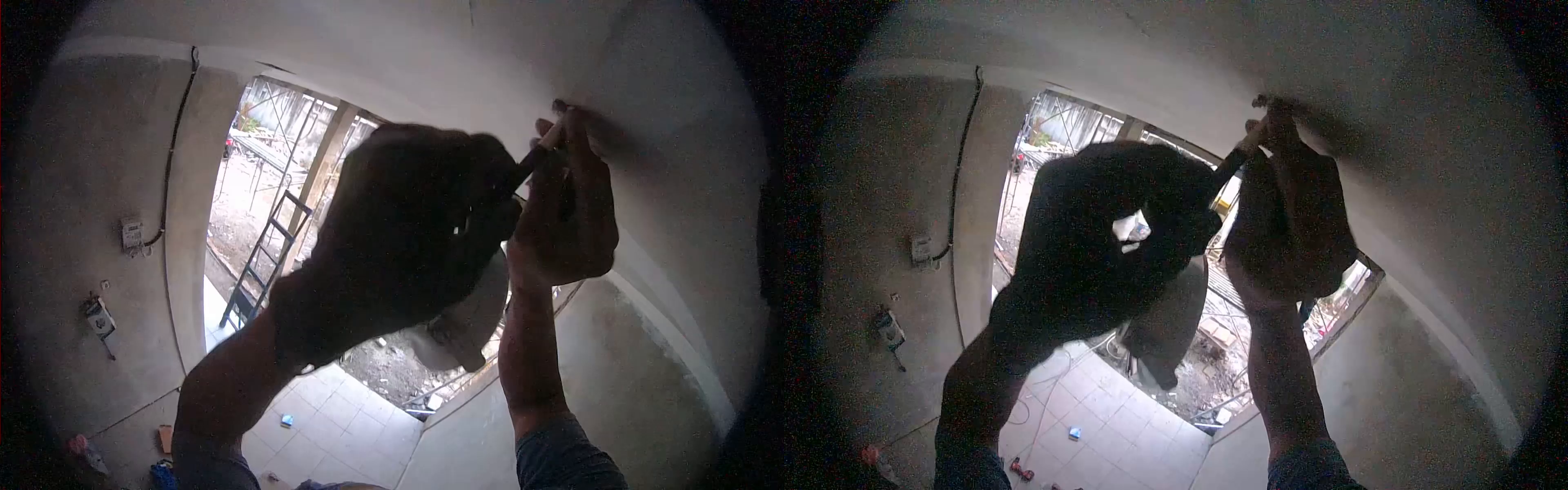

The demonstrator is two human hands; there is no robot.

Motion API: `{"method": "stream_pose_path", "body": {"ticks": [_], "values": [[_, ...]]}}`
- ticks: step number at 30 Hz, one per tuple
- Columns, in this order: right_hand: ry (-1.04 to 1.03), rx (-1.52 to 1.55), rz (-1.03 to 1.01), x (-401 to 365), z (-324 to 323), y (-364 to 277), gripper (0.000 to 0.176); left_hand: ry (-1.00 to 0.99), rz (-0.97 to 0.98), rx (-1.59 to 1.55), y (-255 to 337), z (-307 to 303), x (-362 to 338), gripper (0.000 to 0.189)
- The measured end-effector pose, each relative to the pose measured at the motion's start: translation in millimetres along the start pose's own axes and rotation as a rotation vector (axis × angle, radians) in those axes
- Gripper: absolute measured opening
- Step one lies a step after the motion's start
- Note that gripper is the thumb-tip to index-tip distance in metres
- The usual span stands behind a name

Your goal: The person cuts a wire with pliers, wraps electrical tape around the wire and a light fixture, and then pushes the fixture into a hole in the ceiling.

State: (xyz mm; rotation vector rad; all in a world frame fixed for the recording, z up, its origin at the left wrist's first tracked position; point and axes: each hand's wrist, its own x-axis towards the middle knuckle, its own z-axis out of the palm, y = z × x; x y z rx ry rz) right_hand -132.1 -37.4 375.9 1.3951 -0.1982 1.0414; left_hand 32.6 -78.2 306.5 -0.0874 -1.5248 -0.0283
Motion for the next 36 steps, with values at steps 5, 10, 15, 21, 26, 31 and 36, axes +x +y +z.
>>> {"method": "stream_pose_path", "body": {"ticks": [5,10,15,21,26,31,36], "values": [[-0.302,-0.06,0.263,-9,-48,-12,0.035,-0.125,0.106,0.077,-15,-9,18,0.022],[-0.62,0.501,0.761,-25,-76,-43,0.06,-0.092,0.241,0.341,-10,5,21,0.025],[-0.701,0.956,1.053,-39,-75,-56,0.072,-0.147,0.237,0.271,-4,24,12,0.02],[-0.53,1.074,1.299,-45,-61,-87,0.071,-0.188,0.044,0.092,3,43,12,0.021],[-0.495,1.023,1.365,-67,-58,-96,0.086,-0.216,-0.12,-0.014,-9,39,13,0.021],[-0.561,1.01,0.957,-76,-58,-89,0.082,-0.221,-0.291,-0.104,-1,35,2,0.022],[-0.683,1.013,1.031,-92,-66,-100,0.077,-0.217,-0.443,-0.195,15,29,-11,0.023]]}}
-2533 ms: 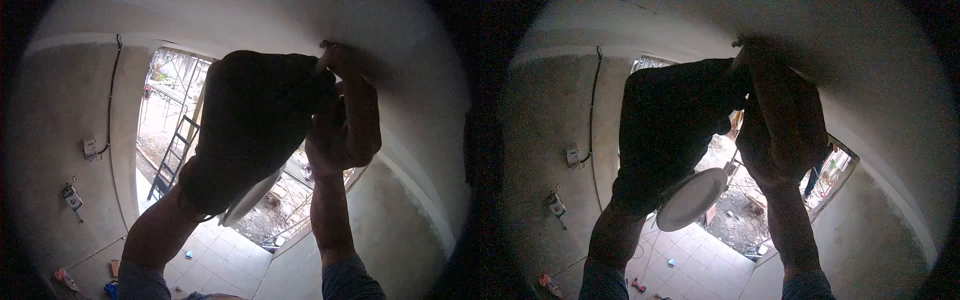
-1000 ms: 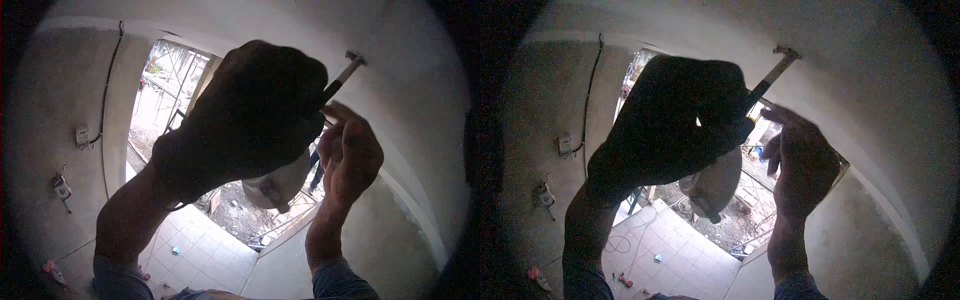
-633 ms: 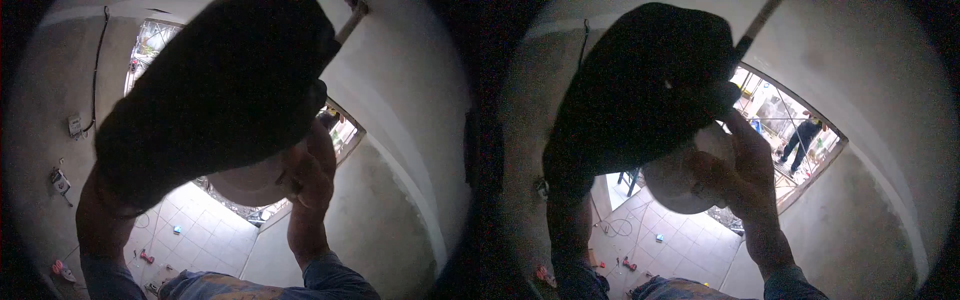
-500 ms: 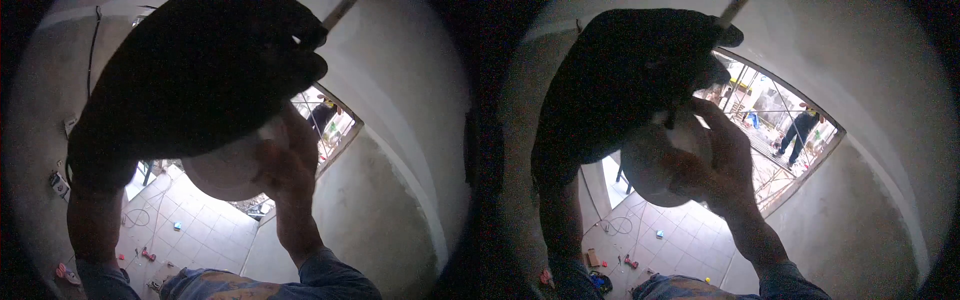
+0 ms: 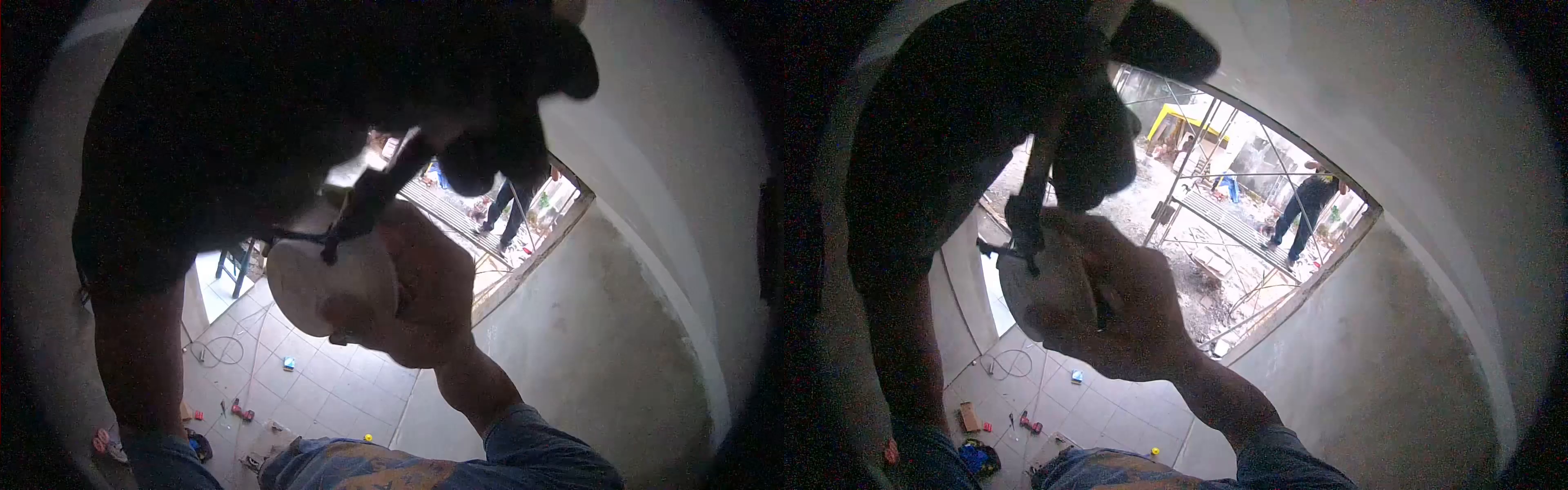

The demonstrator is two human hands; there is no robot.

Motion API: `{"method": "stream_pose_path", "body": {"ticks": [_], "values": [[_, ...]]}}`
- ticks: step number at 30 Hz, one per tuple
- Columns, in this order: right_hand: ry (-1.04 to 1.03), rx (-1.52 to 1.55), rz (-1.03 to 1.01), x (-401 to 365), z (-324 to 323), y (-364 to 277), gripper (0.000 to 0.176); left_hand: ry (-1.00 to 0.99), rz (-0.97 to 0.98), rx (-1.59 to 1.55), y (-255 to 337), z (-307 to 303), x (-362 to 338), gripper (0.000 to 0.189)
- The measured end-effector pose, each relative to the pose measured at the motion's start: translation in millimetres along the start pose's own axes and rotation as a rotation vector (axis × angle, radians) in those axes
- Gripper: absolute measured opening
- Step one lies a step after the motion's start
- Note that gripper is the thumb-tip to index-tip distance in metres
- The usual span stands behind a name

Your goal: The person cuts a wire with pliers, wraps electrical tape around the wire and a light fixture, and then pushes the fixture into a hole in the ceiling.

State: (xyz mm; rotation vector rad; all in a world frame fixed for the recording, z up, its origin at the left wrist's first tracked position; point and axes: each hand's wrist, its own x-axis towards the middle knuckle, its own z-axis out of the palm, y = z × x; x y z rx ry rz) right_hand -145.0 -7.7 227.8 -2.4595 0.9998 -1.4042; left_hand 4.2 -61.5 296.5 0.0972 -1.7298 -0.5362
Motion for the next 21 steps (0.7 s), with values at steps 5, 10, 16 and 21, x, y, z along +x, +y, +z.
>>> {"method": "stream_pose_path", "body": {"ticks": [5,10,16,21], "values": [[0.012,-0.069,-0.132,-8,1,7,0.08,-0.005,-0.155,-0.097,12,2,-20,0.024],[-0.067,-0.194,-0.072,-12,-10,-2,0.081,0.015,-0.284,-0.18,27,1,-26,0.026],[-0.097,-0.195,0.045,-20,-25,-15,0.079,-0.087,-0.387,-0.217,64,-13,-17,0.028],[-0.132,-0.067,0.154,-11,-38,-32,0.068,-0.134,0.101,0.011,14,-21,-27,0.025]]}}
